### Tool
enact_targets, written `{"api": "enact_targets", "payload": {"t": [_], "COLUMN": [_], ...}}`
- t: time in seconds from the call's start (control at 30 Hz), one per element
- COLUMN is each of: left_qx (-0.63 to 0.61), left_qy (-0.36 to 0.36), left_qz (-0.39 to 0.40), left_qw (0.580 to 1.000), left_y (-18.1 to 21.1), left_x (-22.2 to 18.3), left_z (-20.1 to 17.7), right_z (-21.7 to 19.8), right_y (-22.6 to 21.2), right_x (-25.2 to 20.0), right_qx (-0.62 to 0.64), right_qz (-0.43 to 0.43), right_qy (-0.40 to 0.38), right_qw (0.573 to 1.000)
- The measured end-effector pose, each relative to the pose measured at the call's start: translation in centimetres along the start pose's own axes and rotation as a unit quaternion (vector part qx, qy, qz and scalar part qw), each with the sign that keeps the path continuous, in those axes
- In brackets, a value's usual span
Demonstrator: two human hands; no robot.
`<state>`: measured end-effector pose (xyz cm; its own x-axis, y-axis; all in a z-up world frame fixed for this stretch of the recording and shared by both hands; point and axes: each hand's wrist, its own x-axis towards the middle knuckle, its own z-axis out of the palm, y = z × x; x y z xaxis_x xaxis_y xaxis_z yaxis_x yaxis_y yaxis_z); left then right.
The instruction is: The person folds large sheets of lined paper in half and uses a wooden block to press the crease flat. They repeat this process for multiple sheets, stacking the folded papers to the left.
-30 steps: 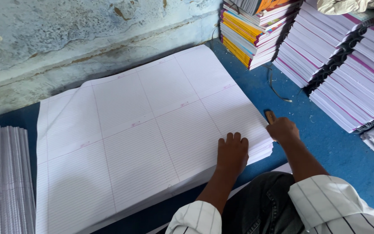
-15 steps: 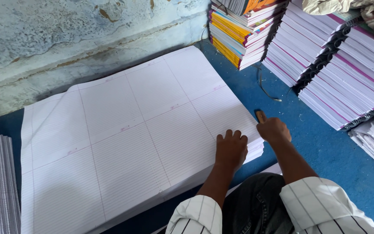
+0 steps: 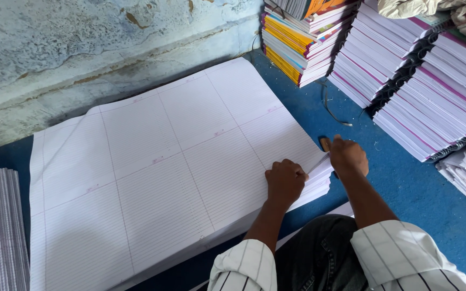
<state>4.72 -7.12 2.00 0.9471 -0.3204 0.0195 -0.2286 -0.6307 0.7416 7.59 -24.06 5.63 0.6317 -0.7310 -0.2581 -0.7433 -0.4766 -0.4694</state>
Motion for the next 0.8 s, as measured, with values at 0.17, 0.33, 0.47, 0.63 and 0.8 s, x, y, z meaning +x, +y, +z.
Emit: {"api": "enact_targets", "payload": {"t": [0.17, 0.33, 0.47, 0.63, 0.8], "left_qx": [-0.016, -0.012, 0.022, 0.020, -0.004], "left_qy": [0.011, 0.022, 0.016, 0.033, 0.023], "left_qz": [0.001, 0.011, 0.027, 0.043, 0.041], "left_qw": [1.000, 1.000, 0.999, 0.998, 0.999], "left_y": [-0.3, -0.5, -0.8, -0.8, -0.5], "left_x": [0.1, 0.1, -0.1, -0.5, -0.7], "left_z": [0.2, 0.7, 0.9, 0.8, 0.1], "right_z": [0.1, -0.1, -0.4, 0.7, 2.0], "right_y": [0.7, 0.5, 0.3, 0.4, 1.7], "right_x": [0.4, 0.1, -0.7, -0.2, 2.5], "right_qx": [0.019, 0.024, 0.022, -0.060, -0.061], "right_qz": [-0.036, -0.044, -0.009, -0.015, -0.069], "right_qy": [0.018, 0.032, -0.021, -0.072, -0.075], "right_qw": [0.999, 0.998, 1.000, 0.995, 0.993]}}
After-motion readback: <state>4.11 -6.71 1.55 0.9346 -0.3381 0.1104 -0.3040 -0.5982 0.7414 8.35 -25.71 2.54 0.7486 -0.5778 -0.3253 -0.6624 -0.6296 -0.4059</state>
